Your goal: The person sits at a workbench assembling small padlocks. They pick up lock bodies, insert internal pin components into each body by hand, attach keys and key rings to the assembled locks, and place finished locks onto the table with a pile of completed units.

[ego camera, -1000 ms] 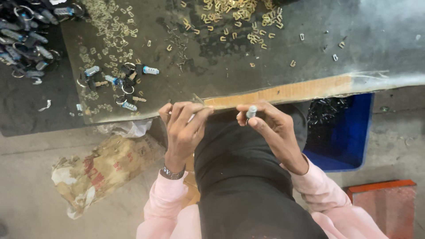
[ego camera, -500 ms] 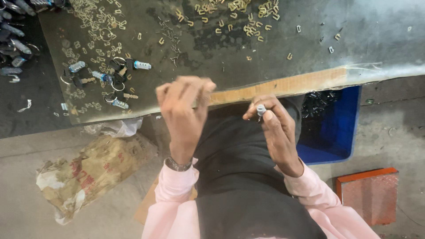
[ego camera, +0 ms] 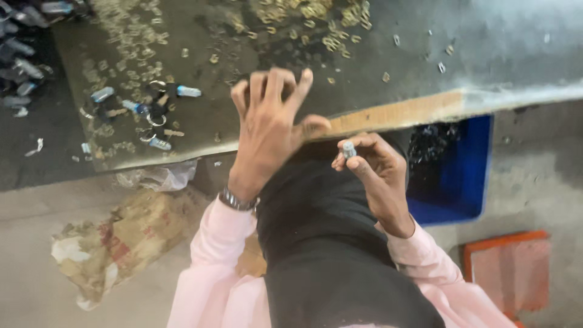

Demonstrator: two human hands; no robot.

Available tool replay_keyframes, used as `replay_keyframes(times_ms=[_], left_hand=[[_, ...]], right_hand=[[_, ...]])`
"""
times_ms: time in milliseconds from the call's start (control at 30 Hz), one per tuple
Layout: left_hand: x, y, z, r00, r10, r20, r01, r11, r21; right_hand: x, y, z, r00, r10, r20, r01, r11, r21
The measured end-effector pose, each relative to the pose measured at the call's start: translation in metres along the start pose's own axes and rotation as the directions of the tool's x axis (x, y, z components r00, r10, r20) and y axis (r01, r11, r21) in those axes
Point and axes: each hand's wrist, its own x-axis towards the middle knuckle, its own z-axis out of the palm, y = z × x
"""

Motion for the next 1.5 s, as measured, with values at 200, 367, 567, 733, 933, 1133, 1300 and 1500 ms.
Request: replay_keyframes(times_ms=[200, 367, 567, 733, 933, 1133, 1300, 1500], left_hand=[[-0.034, 0.019, 0.007, 0.997, 0.073, 0.021, -0.072, 0.996, -0.052], [-0.046, 0.016, -0.002, 0.992, 0.013, -0.125, -0.042, 0.973, -0.227], [-0.053, 0.026, -0.014, 0.908, -0.418, -0.042, 0.249, 0.616, -0.747], [-0.050, 0.036, -0.022, 0.843, -0.518, 0.142, 0.327, 0.285, -0.901], [-0.046, 0.040, -0.021, 0.931, -0.365, -0.025, 0.200, 0.564, -0.801], [-0.048, 0.043, -0.014, 0.945, -0.312, -0.101, 0.138, 0.658, -0.740], [-0.049, 0.046, -0.012, 0.948, -0.281, -0.150, 0.107, 0.724, -0.682], [-0.050, 0.047, -0.013, 0.941, -0.336, -0.046, 0.203, 0.665, -0.719]], right_hand=[[-0.001, 0.011, -0.006, 0.999, 0.024, -0.028, -0.022, 0.997, 0.080], [0.001, 0.010, -0.009, 0.998, 0.058, 0.005, -0.058, 0.996, 0.065], [0.007, 0.016, -0.005, 0.994, 0.080, 0.079, -0.092, 0.984, 0.150], [0.009, 0.018, 0.003, 0.983, 0.137, 0.119, -0.161, 0.963, 0.214], [0.011, 0.014, 0.007, 0.982, 0.139, 0.130, -0.166, 0.959, 0.229], [0.009, 0.009, 0.011, 0.981, 0.134, 0.141, -0.166, 0.954, 0.250], [0.008, 0.010, 0.011, 0.983, 0.122, 0.134, -0.152, 0.956, 0.250], [0.005, 0.010, 0.007, 0.994, 0.086, 0.069, -0.094, 0.988, 0.123]])
